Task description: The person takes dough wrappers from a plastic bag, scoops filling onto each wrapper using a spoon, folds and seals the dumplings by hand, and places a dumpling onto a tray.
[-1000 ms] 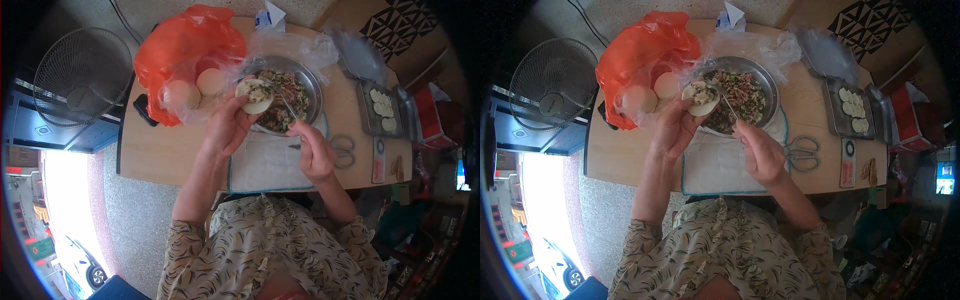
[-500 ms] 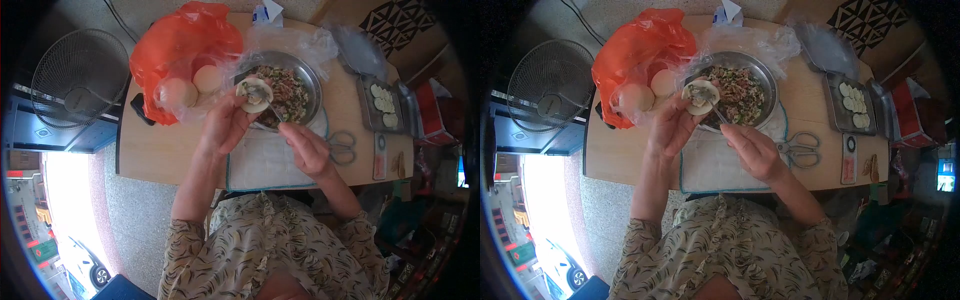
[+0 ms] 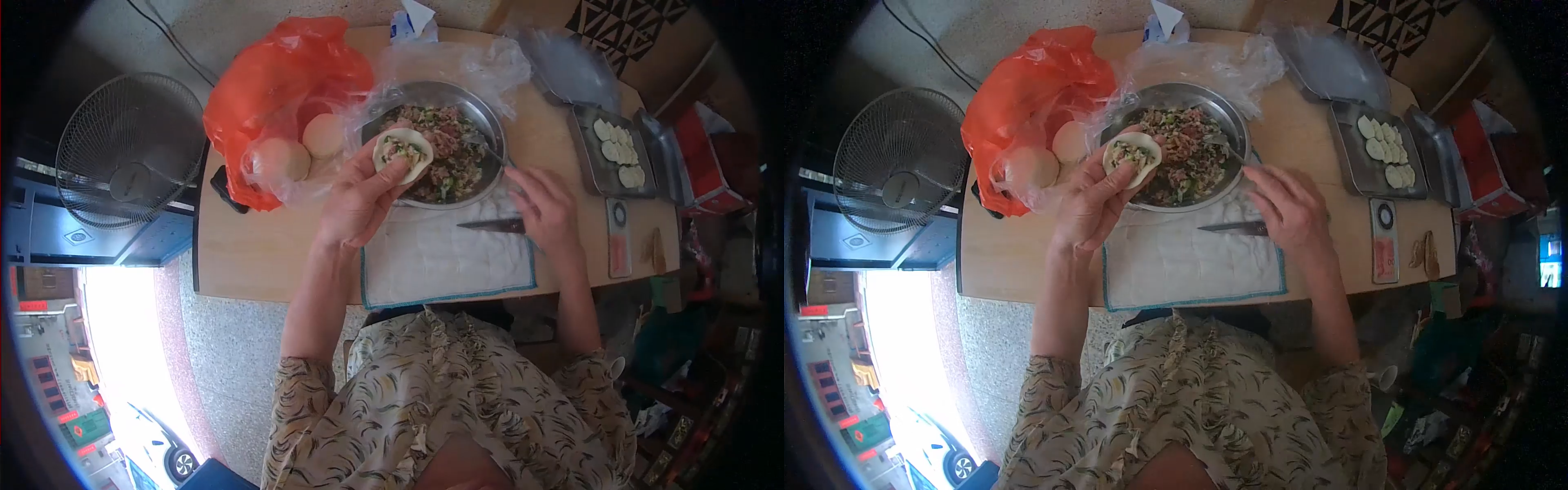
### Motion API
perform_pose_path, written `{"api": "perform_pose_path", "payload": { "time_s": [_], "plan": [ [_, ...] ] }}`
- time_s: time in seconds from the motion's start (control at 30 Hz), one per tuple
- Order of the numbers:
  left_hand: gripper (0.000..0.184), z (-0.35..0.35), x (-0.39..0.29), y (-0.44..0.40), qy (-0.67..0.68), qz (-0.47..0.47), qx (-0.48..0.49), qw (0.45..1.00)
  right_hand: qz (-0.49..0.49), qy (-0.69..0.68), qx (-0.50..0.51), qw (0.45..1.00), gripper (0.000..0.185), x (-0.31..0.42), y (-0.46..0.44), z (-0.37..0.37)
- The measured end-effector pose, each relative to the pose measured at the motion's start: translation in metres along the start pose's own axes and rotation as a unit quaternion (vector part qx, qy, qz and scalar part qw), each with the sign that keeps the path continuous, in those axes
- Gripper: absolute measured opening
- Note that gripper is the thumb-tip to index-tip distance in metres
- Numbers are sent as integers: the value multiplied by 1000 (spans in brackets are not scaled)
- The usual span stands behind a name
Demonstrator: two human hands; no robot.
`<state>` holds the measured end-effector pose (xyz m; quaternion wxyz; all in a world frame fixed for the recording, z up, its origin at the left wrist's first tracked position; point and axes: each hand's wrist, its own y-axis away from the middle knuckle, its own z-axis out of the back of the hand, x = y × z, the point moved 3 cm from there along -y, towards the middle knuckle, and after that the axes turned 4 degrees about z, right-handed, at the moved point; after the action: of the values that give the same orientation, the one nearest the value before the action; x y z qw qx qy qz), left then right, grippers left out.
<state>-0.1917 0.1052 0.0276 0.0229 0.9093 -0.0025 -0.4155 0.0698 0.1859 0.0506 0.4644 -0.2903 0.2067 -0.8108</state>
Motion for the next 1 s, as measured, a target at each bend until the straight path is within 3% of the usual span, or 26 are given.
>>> {"api": "perform_pose_path", "payload": {
  "time_s": [0.13, 0.23, 0.47, 0.7, 1.0],
  "plan": [
    [48, -13, -3, -4, -4, 25, 17, 1000, 28, 22, -122, 992, 41, 22, -10, 1],
    [44, -31, -6, -11, 2, 60, 41, 997, 102, -42, -151, 982, 38, 42, -29, -10],
    [40, -36, -4, -23, 31, 101, 67, 992, 164, -51, -159, 972, 29, 42, -53, -29],
    [46, -29, 0, -19, 4, 64, 50, 997, 177, -76, -168, 967, 16, 47, -64, -36],
    [49, -30, -2, -13, 14, 56, 54, 997, 127, -147, -181, 964, 25, 36, -54, -54]
  ]
}}
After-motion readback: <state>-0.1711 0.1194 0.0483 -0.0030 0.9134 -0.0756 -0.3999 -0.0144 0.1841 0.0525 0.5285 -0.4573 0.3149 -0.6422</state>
